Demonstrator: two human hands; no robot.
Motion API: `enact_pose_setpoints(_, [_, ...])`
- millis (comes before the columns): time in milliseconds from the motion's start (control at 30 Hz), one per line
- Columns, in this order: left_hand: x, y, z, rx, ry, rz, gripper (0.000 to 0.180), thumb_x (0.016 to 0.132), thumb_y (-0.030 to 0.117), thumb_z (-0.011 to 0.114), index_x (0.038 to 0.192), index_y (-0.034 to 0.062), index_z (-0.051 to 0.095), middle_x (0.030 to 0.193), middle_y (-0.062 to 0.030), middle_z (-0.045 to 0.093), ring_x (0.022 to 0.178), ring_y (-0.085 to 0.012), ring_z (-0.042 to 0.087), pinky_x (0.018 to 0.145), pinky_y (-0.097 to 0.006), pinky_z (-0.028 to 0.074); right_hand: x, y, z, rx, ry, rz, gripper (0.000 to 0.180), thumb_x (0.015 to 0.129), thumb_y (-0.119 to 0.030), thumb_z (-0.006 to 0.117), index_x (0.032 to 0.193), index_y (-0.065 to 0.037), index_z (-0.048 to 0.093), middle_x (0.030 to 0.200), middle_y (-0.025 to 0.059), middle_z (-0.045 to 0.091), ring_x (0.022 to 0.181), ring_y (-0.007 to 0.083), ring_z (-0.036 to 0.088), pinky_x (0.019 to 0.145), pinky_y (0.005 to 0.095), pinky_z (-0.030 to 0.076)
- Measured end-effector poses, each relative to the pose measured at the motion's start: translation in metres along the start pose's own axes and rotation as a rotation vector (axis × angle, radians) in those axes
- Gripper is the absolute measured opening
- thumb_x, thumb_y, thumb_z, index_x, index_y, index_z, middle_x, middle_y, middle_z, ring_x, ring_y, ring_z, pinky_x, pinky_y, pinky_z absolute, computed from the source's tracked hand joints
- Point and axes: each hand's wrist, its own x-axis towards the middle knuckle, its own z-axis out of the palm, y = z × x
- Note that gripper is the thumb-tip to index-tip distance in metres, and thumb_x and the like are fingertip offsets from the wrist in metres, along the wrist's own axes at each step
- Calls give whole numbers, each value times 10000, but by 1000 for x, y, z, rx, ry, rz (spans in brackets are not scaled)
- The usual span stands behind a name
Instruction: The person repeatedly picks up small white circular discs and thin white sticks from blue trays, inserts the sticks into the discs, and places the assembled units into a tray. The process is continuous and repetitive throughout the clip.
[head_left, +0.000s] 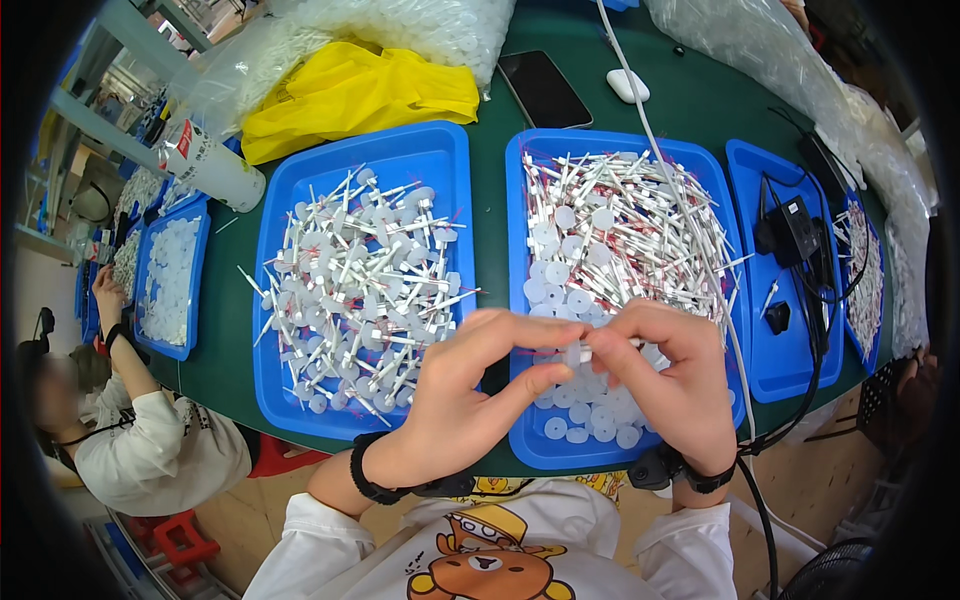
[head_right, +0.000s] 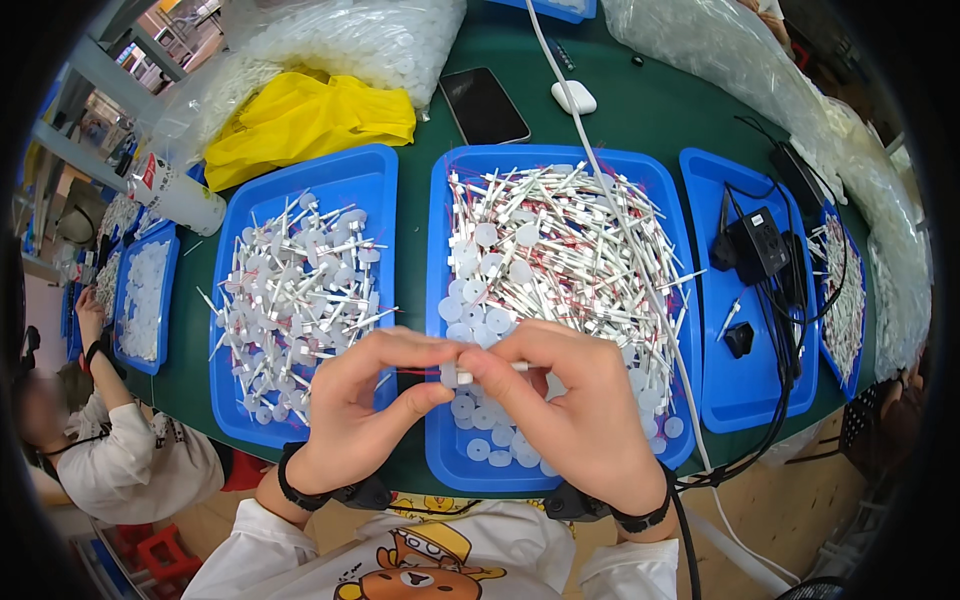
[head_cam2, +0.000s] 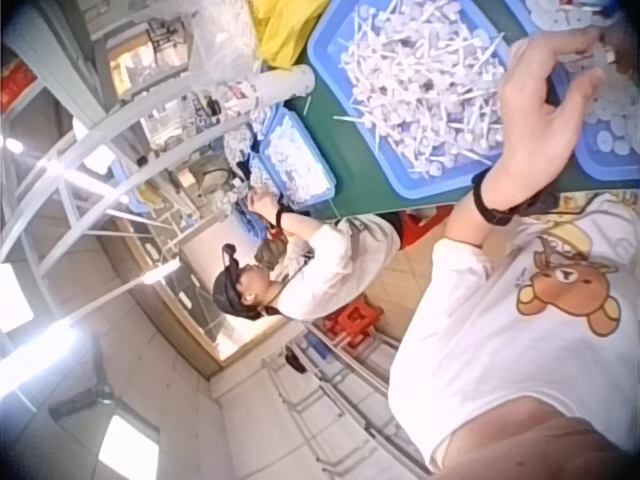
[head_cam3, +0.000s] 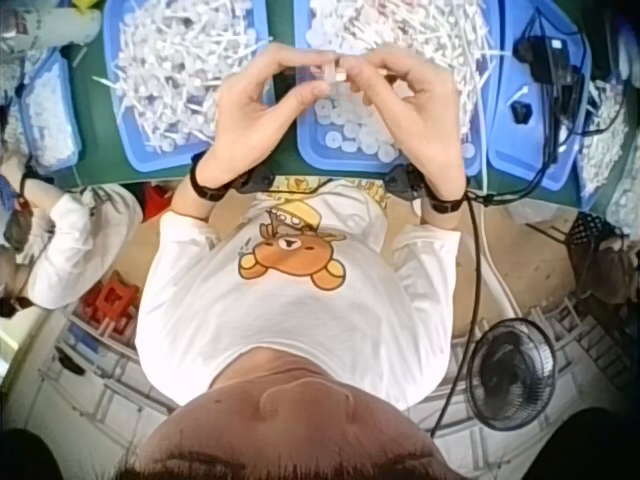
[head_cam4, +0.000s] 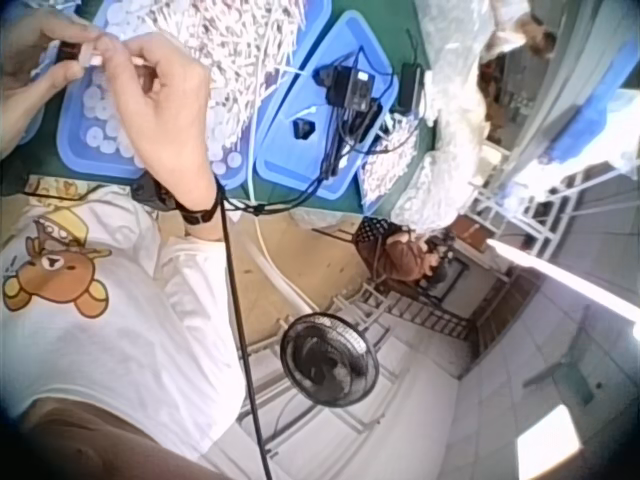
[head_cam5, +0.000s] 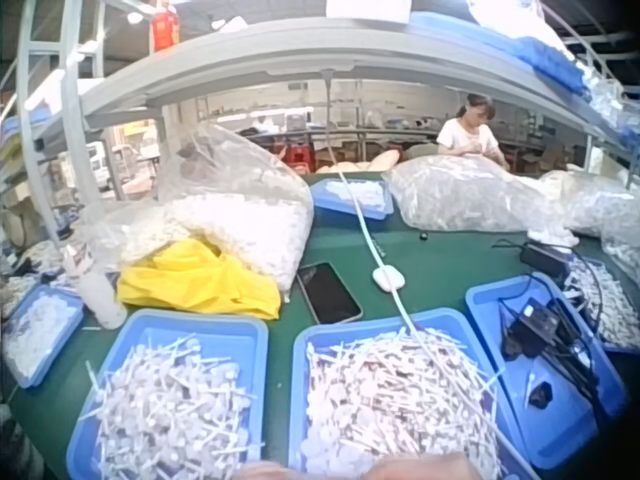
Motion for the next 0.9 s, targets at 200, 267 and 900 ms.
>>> enact_pose_setpoints(200, [1,-13,-6,90,523,-43,359,818,12,708,1149,21,569,1073,-92,572,1014,-238,553,945,-314,398,5,4,7,-44,274,-116,458,909,-113,645,1318,-14,466,1211,117,528,1088,180,505,866,303,432])
enact_pose_setpoints(267, [5,-5,-5,346,722,26,338,819,26,708,1130,22,576,1066,-86,581,1032,-246,543,971,-342,372,4,2,6,-18,244,-121,442,907,-106,643,1307,-15,478,1199,117,534,1074,181,513,857,302,436])
enact_pose_setpoints(900, [-2,-14,4,657,-213,-4,367,817,-26,654,1171,49,594,1172,-114,505,1024,-295,515,906,-383,442,-3,17,3,-670,31,-131,230,796,95,564,1013,36,613,948,158,505,942,336,526,806,395,448])
